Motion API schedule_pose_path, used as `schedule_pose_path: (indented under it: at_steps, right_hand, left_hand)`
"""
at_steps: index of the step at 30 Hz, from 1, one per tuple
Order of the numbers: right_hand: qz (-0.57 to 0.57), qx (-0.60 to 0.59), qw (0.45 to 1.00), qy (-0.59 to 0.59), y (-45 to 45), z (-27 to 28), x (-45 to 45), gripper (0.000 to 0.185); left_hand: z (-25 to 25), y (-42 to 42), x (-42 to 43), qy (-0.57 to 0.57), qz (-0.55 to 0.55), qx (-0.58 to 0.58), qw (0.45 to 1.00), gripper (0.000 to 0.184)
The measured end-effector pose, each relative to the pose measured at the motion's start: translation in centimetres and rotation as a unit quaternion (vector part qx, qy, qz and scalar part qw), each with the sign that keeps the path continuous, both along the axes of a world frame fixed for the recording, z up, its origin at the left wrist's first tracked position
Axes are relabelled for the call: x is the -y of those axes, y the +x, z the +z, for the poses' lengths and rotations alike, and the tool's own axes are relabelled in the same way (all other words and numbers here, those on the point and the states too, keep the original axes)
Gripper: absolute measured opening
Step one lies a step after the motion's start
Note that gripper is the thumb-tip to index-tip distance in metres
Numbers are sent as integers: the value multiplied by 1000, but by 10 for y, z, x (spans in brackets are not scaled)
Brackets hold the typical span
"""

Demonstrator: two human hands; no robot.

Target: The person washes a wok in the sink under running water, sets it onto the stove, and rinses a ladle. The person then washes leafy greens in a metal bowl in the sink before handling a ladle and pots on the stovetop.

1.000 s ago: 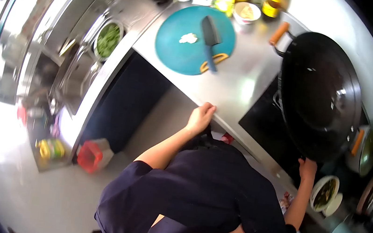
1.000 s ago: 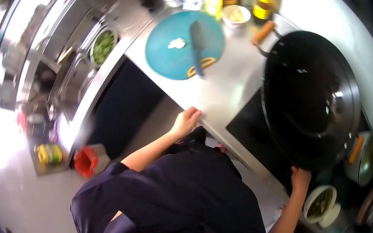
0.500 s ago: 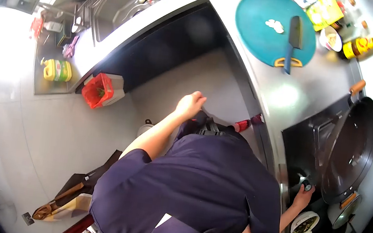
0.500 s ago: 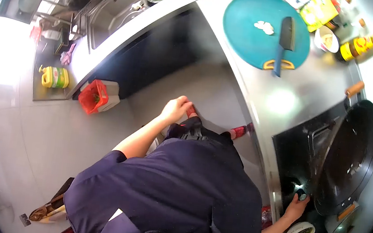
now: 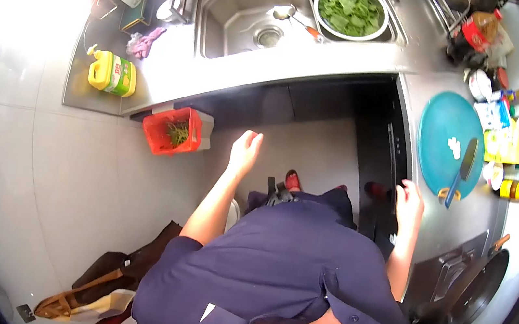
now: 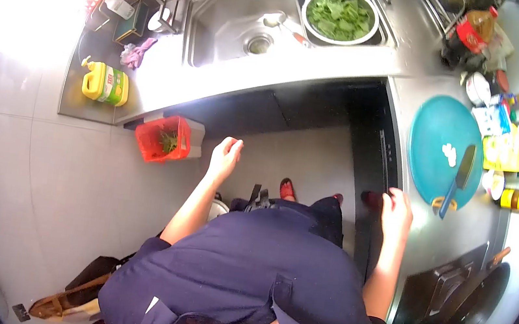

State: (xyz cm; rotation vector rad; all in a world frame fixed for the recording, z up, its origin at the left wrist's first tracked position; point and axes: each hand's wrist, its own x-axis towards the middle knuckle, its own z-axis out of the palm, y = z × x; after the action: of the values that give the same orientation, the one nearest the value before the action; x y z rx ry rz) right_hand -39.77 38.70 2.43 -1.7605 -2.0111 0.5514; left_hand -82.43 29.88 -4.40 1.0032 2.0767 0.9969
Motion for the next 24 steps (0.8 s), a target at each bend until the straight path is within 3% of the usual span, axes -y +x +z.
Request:
schedule_pose_path:
  at_steps: [6, 9, 13, 17, 21, 23, 24]
  right_hand:
    - [170, -32, 985, -20, -173, 9, -128, 18]
    - [214, 16, 976, -37, -237, -19, -207, 21]
    - [308, 63, 948, 38, -311, -49, -302, 34]
    - [353, 219, 902, -117, -359, -60, -356, 40]
    - [338, 166, 915, -149, -379, -54, -360, 43]
    - [295, 21, 925, -238, -395, -44, -360, 43]
    - [272, -39, 922, -273, -406, -50, -360, 45]
  left_hand:
    - [29, -8, -77, 13, -5, 141, 990, 23]
    - [36, -22, -110, 26, -9, 145, 989, 25]
    - [52, -58, -136, 27, 80, 133, 987, 22]
    - [36, -97, -154, 34, 177, 227, 957, 20]
    - [26, -111, -192, 49, 133, 183, 973, 23]
    - [35, -116, -231, -25, 108, 252, 961, 27]
    - [28, -121, -252, -9, 108, 352, 930, 33]
